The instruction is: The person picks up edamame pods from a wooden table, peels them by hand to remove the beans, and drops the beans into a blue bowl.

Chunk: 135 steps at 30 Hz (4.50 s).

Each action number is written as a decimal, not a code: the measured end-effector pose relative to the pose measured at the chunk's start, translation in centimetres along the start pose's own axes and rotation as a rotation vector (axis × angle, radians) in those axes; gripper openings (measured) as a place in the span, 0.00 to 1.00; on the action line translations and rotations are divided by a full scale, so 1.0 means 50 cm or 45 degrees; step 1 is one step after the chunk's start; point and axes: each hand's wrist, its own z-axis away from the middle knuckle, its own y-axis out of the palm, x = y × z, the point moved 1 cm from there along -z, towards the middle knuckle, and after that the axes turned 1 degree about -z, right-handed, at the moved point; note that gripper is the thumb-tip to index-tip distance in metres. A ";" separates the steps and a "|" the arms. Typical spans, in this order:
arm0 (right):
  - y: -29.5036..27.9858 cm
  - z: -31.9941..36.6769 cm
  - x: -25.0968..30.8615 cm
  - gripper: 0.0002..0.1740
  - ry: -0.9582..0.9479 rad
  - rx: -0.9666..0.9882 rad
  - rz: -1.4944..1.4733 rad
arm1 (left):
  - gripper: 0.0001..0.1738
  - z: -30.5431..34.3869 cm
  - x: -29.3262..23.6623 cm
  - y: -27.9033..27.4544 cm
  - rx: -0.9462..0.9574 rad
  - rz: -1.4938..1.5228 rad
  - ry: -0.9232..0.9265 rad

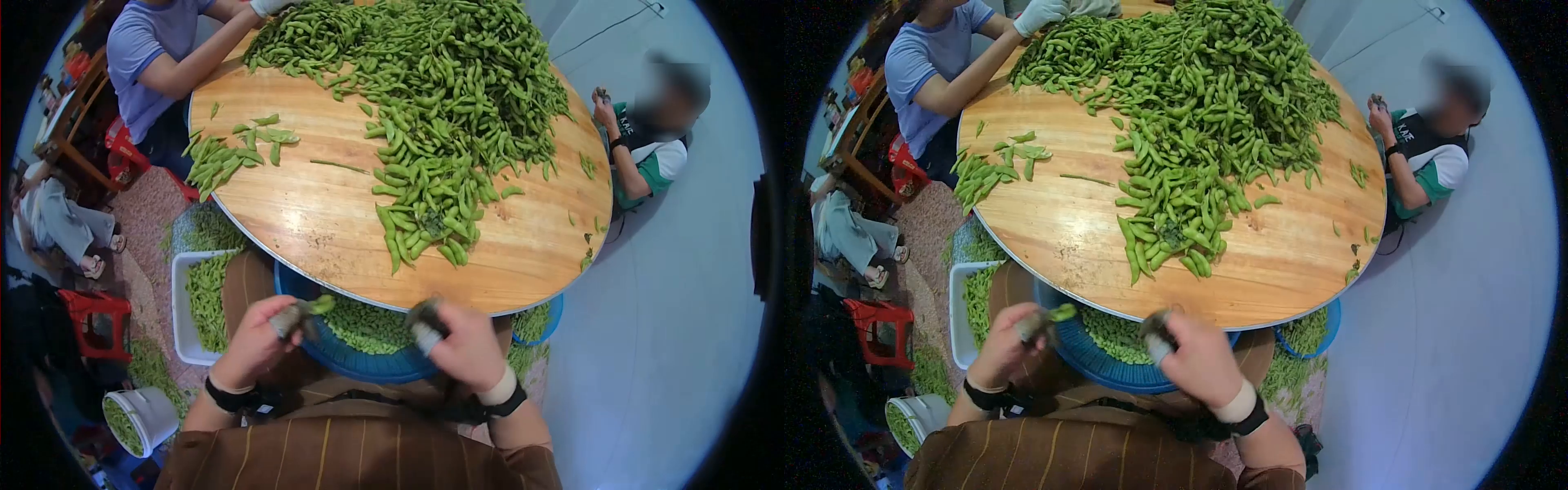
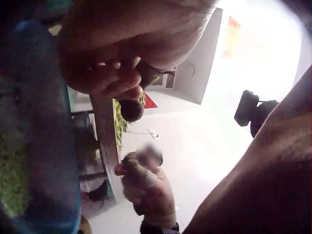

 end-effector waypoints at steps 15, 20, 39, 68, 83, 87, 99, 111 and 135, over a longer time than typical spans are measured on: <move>-0.064 -0.182 -0.050 0.14 -0.167 -0.549 -0.382 | 0.06 0.061 0.042 -0.250 -0.867 -0.317 0.367; -0.086 -0.159 -0.058 0.14 0.209 -0.349 -0.952 | 0.05 0.046 0.025 -0.208 -0.776 -0.288 0.384; -0.193 0.029 -0.133 0.12 0.337 -0.411 -1.739 | 0.09 0.012 0.016 -0.125 -0.527 -0.347 0.410; 0.026 -0.040 0.018 0.30 -0.084 0.254 -0.793 | 0.36 0.039 -0.017 0.078 0.468 -0.389 0.382; 0.144 0.015 0.039 0.34 0.038 0.652 -2.133 | 0.51 0.082 0.036 0.166 1.111 -0.213 0.110; 0.130 0.044 0.051 0.34 0.027 0.706 -1.959 | 0.43 0.113 0.044 0.193 1.098 -0.190 0.104; 0.109 0.130 0.057 0.30 0.195 0.790 -1.748 | 0.20 0.137 0.027 0.229 1.022 -0.561 -0.065; 0.129 0.069 0.017 0.27 0.072 0.243 -1.711 | 0.28 0.111 0.073 0.231 -0.086 -2.243 1.008; 0.063 0.077 0.005 0.10 -0.703 -0.471 0.747 | 0.40 0.069 0.008 0.172 1.200 0.007 -0.492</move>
